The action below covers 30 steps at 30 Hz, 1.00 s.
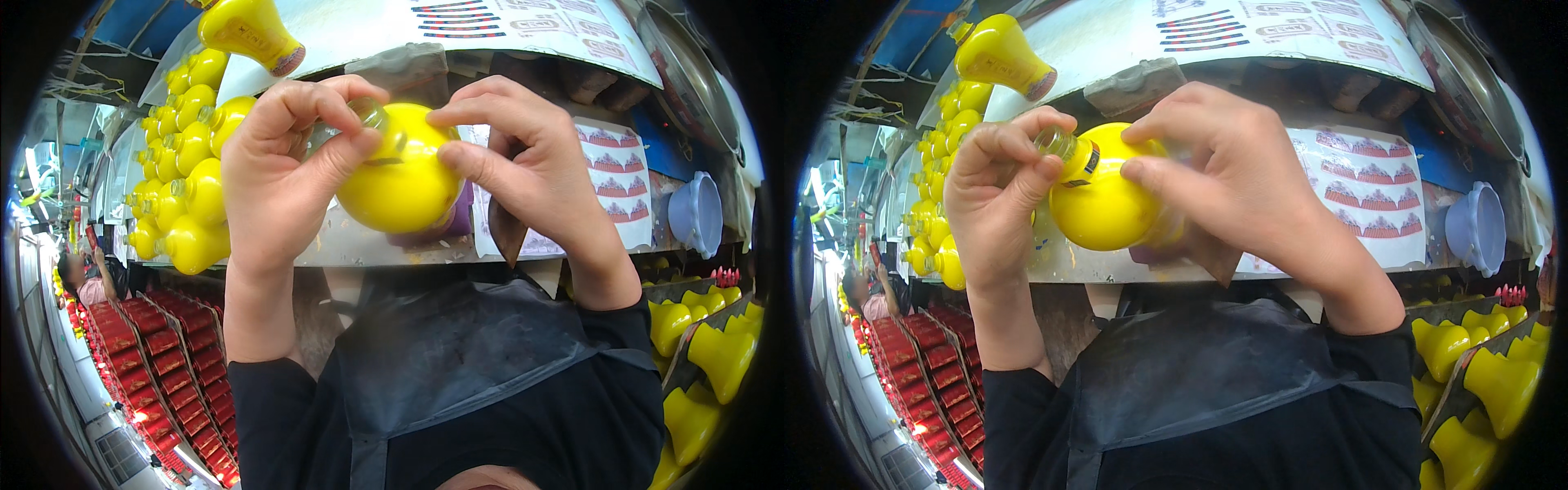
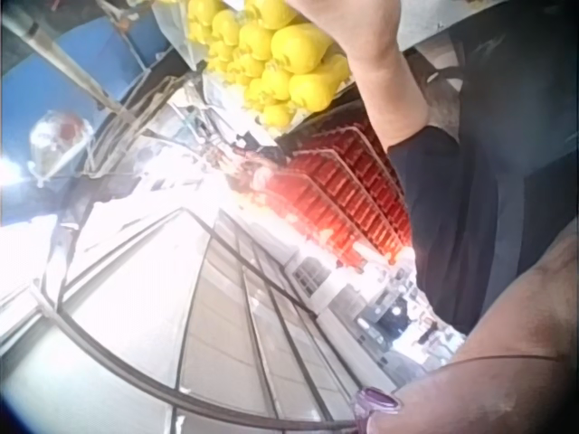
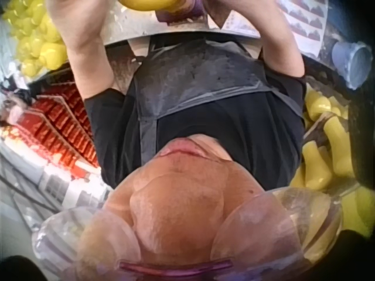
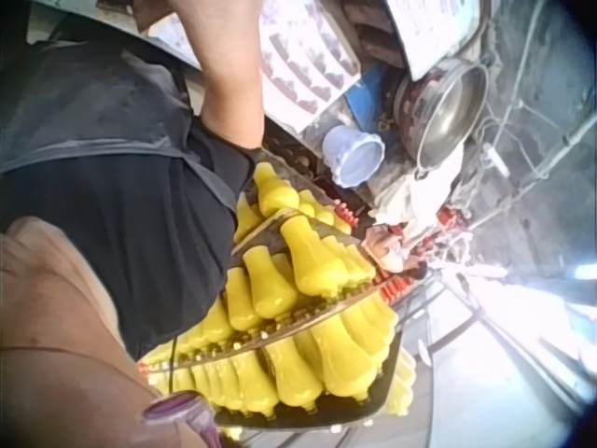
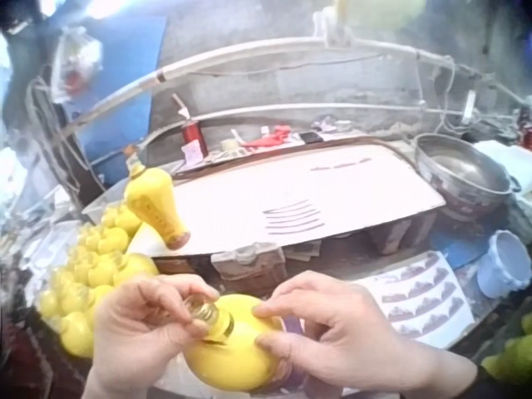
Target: The person applies adhesive labels to the necks and bodies of yellow plastic bottles. They peel labels from a sheet, align and smooth them onto each bottle, and place finished bottles aside on the work surface.
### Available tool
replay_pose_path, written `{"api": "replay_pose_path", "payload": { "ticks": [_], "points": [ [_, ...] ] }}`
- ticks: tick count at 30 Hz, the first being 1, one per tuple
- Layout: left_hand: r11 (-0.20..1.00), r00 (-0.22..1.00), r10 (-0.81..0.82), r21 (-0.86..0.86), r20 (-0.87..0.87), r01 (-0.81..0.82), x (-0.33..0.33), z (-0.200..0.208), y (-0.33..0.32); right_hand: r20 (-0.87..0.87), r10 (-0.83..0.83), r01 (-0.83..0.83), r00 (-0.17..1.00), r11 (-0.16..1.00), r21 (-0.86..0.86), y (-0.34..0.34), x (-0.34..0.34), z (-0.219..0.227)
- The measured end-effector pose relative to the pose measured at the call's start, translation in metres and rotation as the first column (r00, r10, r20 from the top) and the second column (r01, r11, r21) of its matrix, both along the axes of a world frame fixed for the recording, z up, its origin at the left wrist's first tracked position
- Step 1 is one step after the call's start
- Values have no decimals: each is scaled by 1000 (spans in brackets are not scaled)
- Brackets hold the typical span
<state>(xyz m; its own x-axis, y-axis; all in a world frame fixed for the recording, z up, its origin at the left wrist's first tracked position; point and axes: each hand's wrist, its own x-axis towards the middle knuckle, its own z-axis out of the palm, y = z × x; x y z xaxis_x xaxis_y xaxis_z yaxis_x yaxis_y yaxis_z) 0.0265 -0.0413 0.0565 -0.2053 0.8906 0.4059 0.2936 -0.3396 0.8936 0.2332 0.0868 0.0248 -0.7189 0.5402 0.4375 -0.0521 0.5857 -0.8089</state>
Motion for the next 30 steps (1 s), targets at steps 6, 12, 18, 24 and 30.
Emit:
{"api": "replay_pose_path", "payload": {
  "ticks": [6, 12, 18, 24, 30],
  "points": [
    [995, 974, -17, -91, 226, 38, -6, -8, 12, 30, 62, -65, 998, 992, 108, 23, -24, 7],
    [981, 983, -64, -171, 173, 94, -27, -16, 16, 118, 107, -96, 987, 991, -94, 40, -44, 11],
    [978, 985, -35, -196, 171, 69, -34, -24, 21, 189, 154, -122, 970, 978, -170, 51, -50, 12],
    [976, 983, 41, -217, 181, -1, -28, -20, 23, 211, 142, -106, 967, 979, -175, 50, -54, 14],
    [970, 979, 144, -218, 144, -111, -13, -14, 24, 201, 155, -119, 967, 976, -182, 49, -50, 13]
  ]
}}
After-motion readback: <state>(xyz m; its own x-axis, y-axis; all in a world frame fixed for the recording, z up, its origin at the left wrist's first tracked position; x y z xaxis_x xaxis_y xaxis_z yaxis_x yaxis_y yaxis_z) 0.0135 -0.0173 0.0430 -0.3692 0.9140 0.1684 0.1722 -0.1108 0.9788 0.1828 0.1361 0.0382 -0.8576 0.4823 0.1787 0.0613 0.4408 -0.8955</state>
